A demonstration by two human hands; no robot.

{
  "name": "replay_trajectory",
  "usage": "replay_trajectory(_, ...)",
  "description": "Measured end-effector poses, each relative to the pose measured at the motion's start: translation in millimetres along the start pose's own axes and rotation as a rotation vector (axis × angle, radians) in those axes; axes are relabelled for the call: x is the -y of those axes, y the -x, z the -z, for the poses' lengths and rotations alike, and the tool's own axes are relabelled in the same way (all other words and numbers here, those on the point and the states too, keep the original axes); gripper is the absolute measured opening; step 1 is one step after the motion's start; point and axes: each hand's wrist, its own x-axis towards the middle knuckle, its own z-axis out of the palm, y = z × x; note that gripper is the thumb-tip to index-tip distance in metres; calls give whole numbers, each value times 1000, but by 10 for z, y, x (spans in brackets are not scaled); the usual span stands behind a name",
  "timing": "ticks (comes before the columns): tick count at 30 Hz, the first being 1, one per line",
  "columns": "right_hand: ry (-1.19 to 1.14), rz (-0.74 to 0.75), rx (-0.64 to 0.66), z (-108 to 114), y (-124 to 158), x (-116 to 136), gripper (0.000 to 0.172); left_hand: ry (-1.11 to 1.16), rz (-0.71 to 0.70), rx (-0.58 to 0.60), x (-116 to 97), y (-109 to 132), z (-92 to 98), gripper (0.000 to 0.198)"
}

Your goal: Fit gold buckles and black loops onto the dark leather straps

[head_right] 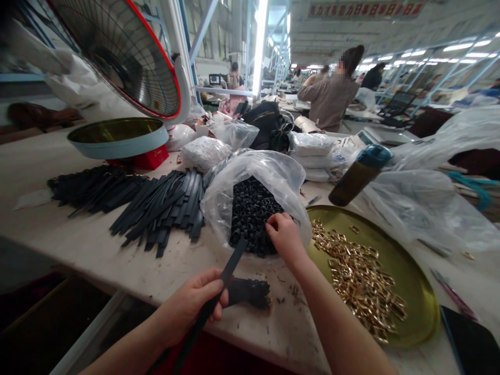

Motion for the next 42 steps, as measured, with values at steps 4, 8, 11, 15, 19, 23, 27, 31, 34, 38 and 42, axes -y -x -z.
replay_trajectory(4,-408,-188,193,129,482,208,23,8,8,24,35,121,-71,17)
replay_trajectory(8,-996,-525,288,120,1006,406,32,-128,4,68,149,208,-171,17)
replay_trajectory(11,-1092,-563,353,92,1272,470,36,-313,-100,67,262,239,-208,21)
replay_trajectory(15,-906,-427,327,114,1515,491,30,-584,-200,64,374,295,-203,26)
replay_trajectory(19,-834,-329,437,158,1677,466,25,-608,-175,165,448,372,-227,25)
replay_trajectory(23,-874,-343,341,147,1782,425,24,-473,-125,232,587,374,-269,46)
replay_trajectory(27,-974,-342,403,38,1892,441,23,-401,-215,92,680,282,-287,61)
replay_trajectory(31,-680,-206,400,200,1655,240,24,-368,-297,56,631,162,-261,42)
replay_trajectory(34,152,-129,100,563,1133,-179,12,-197,-127,52,608,80,-283,41)
replay_trajectory(38,411,-139,3,871,466,-778,13,-53,-4,46,586,5,-408,41)
replay_trajectory(42,462,-114,49,828,215,-1060,18,-127,-2,84,532,-17,-479,36)
